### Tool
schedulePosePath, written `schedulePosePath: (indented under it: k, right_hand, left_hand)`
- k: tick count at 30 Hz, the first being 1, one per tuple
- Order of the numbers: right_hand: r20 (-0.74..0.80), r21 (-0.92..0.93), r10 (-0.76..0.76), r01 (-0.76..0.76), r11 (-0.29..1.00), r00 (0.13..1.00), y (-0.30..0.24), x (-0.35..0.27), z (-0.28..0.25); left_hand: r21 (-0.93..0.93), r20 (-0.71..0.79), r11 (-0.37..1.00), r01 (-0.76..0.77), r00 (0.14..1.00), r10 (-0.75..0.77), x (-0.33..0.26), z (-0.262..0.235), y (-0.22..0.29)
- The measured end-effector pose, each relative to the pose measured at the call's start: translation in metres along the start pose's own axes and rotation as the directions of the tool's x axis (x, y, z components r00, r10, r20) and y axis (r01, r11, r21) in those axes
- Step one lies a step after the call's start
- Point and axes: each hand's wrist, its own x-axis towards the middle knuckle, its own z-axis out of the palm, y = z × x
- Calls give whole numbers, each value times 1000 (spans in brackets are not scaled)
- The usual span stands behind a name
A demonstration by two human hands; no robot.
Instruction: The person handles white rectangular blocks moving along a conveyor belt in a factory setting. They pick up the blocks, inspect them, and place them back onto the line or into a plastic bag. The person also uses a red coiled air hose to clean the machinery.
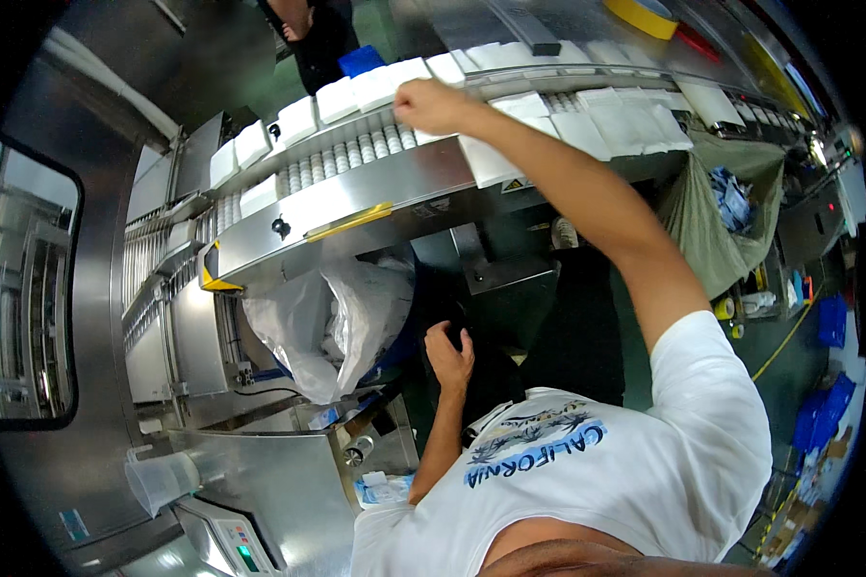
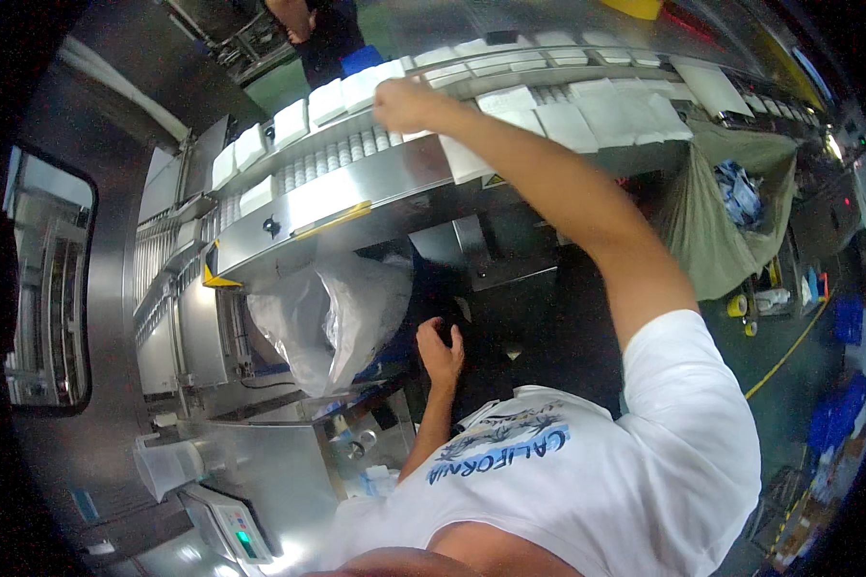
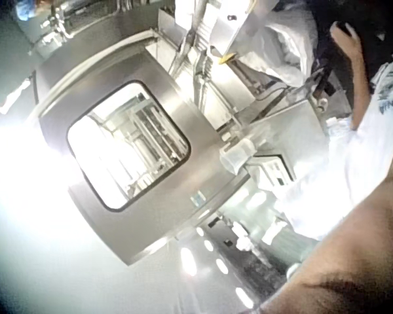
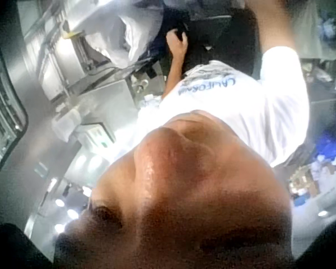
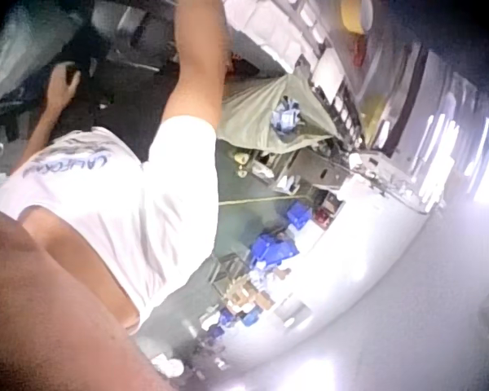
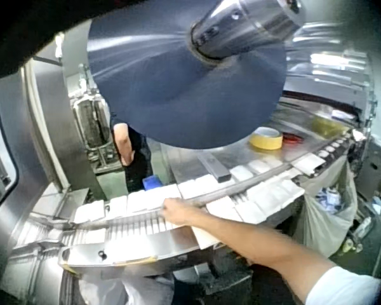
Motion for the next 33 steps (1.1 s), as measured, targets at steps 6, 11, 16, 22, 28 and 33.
schedulePosePath:
  k: [6,11,16,22,28,33]
  right_hand:
    - [146,-173,159,-133,976,976,-35,17,49]
    - [153,-131,431,-414,901,889,-46,11,51]
    - [175,-81,538,-532,843,825,-43,15,56]
    - [217,429,501,-543,722,838,-34,15,20]
    - [-318,177,300,-255,951,899,-73,-40,-40]
    - [11,555,116,-103,825,993,-100,-105,-31]
  left_hand:
    - [70,24,997,-22,1000,20,6,8,6]
    - [37,-6,999,-20,1000,20,4,7,4]
    - [33,-25,999,-9,1000,10,7,6,2]
    - [21,6,999,24,1000,-25,1,10,0]
    - [-592,32,779,204,973,-230,11,-11,4]
    - [-932,177,292,213,974,-144,68,-72,54]
